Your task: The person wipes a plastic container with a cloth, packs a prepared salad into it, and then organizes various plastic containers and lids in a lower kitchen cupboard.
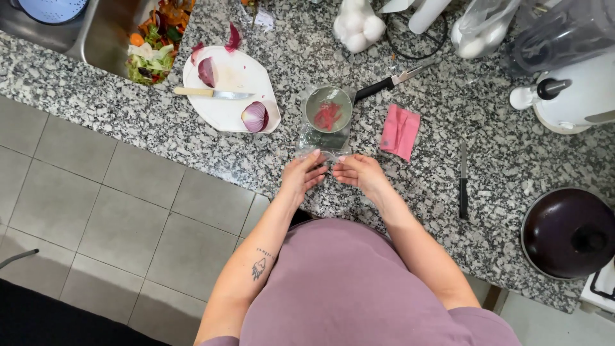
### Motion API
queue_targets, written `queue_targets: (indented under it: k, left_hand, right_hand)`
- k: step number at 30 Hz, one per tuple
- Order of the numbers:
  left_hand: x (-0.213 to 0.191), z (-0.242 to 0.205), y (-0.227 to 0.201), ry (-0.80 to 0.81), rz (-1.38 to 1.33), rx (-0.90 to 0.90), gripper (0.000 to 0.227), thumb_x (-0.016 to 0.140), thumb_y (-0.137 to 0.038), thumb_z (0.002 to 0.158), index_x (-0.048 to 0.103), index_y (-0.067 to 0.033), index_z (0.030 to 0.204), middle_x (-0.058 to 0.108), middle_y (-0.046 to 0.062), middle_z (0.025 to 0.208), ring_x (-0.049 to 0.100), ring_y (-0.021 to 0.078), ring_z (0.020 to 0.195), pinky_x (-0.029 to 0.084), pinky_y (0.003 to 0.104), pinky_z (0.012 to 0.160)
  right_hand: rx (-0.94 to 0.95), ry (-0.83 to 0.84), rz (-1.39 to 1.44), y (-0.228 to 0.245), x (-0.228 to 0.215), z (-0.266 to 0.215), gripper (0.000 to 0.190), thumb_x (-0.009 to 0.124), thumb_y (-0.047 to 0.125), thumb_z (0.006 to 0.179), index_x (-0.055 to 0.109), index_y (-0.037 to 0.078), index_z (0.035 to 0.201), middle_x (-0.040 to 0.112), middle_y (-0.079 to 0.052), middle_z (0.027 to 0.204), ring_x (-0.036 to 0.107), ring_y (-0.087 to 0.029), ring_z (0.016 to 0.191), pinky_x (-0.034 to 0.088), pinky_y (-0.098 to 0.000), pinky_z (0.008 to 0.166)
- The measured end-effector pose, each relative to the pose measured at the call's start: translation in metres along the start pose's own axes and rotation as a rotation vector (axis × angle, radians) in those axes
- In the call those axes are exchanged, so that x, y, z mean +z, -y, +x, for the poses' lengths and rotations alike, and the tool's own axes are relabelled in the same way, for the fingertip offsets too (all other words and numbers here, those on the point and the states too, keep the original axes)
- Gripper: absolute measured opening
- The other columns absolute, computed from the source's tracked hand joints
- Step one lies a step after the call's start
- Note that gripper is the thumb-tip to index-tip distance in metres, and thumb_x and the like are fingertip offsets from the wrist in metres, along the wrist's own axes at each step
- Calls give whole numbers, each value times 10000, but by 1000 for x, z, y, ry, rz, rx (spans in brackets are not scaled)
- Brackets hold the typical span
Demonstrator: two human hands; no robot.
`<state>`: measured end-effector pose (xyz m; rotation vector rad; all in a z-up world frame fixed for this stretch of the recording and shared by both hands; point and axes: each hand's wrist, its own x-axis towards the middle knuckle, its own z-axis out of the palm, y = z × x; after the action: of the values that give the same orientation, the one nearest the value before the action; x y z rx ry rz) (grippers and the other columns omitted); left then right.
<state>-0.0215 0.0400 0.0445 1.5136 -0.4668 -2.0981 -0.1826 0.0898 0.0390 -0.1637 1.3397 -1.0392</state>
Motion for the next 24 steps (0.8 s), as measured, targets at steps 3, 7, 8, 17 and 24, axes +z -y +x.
queue_targets:
  k: [3, 7, 8, 17, 24]
  left_hand:
    - [0, -9, 1, -31, -68, -21, 469, 737, -405, 776, 536, -54, 1013, 681, 111, 1006, 697, 223, 794, 584, 292, 687]
    - [-18, 5, 2, -145, 16, 171, 384, 777, -222, 754, 514, -50, 974, 683, 80, 870, 676, 146, 677, 571, 242, 618]
    - [-25, 8, 5, -183, 63, 246, 346, 774, -162, 752, 541, -47, 980, 675, 48, 831, 663, 123, 651, 564, 217, 599]
    - [-48, 18, 25, -110, 300, 191, 278, 767, -260, 745, 637, -31, 836, 698, 146, 804, 705, 199, 614, 570, 271, 490]
    - [-52, 30, 41, -119, 143, 204, 247, 761, -169, 751, 635, 22, 843, 674, 179, 736, 690, 228, 588, 570, 306, 496]
  right_hand:
    - [38, 20, -25, -6, 0, -8, 211, 699, 151, 798, 585, -2, 889, 691, -153, 799, 702, -187, 667, 603, -314, 625]
    - [69, 61, -56, -13, 3, 0, 202, 708, 138, 795, 599, 3, 898, 693, -160, 807, 704, -199, 680, 598, -337, 640]
    - [99, 82, -65, -17, 4, 1, 212, 716, 142, 793, 610, 0, 908, 697, -175, 815, 708, -217, 685, 595, -363, 653]
    - [174, 111, -59, -31, 44, 1, 290, 726, 175, 802, 577, -10, 970, 697, -170, 848, 707, -224, 711, 597, -388, 650]
    - [164, 83, -60, -44, 41, 5, 238, 740, 154, 790, 563, 48, 910, 693, -159, 886, 704, -224, 718, 601, -381, 651]
